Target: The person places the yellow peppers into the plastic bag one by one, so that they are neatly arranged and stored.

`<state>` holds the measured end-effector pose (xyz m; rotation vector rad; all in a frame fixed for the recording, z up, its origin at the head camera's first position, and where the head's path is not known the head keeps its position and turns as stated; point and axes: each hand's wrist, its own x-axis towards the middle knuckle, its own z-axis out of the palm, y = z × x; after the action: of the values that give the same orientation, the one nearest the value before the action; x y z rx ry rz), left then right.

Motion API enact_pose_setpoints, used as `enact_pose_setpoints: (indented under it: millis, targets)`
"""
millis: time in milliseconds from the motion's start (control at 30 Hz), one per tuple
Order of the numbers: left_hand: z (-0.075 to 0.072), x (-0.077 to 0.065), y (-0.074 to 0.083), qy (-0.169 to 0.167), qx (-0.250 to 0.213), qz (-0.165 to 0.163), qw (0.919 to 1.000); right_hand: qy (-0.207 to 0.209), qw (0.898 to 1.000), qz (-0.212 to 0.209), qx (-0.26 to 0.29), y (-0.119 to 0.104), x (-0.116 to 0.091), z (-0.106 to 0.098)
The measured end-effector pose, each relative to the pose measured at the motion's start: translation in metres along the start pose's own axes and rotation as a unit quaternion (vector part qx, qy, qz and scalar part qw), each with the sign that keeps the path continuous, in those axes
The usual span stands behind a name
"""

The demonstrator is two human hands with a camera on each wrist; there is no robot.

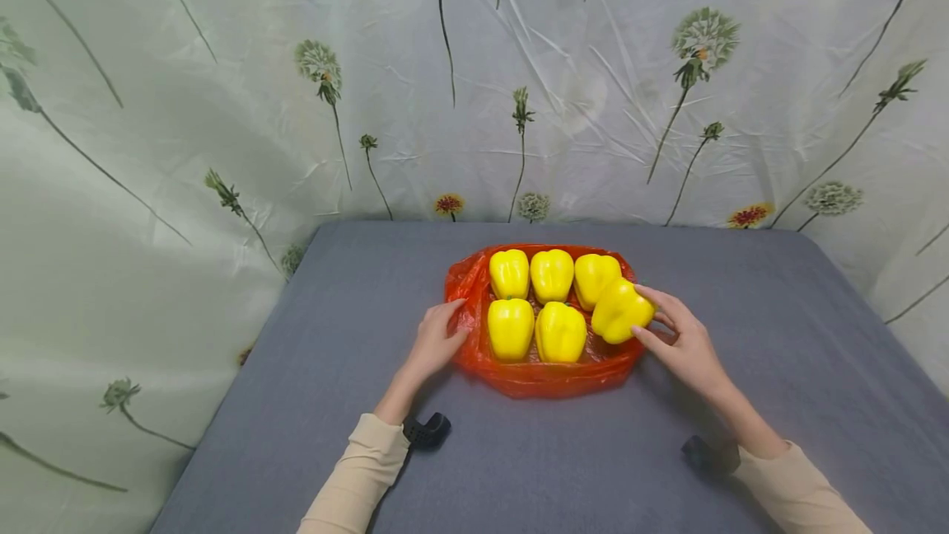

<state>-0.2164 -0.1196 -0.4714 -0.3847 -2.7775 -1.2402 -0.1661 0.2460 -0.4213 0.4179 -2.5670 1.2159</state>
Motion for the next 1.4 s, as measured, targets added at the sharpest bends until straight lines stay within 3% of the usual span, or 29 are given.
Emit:
enact_pose_setpoints:
  millis: [167,433,833,967,1233,1400]
  targets:
    - [0.001,0.0,0.0,0.001,0.005,0.003,1.0,-0.037,0.999,-0.036,-0.015,0.002,-0.001,0.002]
    - [0.0,0.0,0.0,0.002,0.01,0.005,0.9999,-0.138,0.989,-0.037,-0.04,0.006,0.0,-0.001]
    - [0.001,-0.001,0.001,0.0,0.015,0.003,0.9999,-0.263,0.964,0.035,0.003,0.007,0.012,-0.011]
    - [0.001,-0.001,0.003,0.0,0.013,0.003,0.9999,-0.276,0.96,0.039,-0.016,0.005,0.014,-0.014]
    - [0.0,-0.002,0.004,-0.004,0.007,-0.003,1.0,-0.242,0.969,0.028,-0.049,0.001,0.013,-0.012]
    - [0.0,-0.002,0.002,-0.003,0.011,-0.006,0.9999,-0.241,0.968,0.034,-0.059,-0.004,0.015,-0.013]
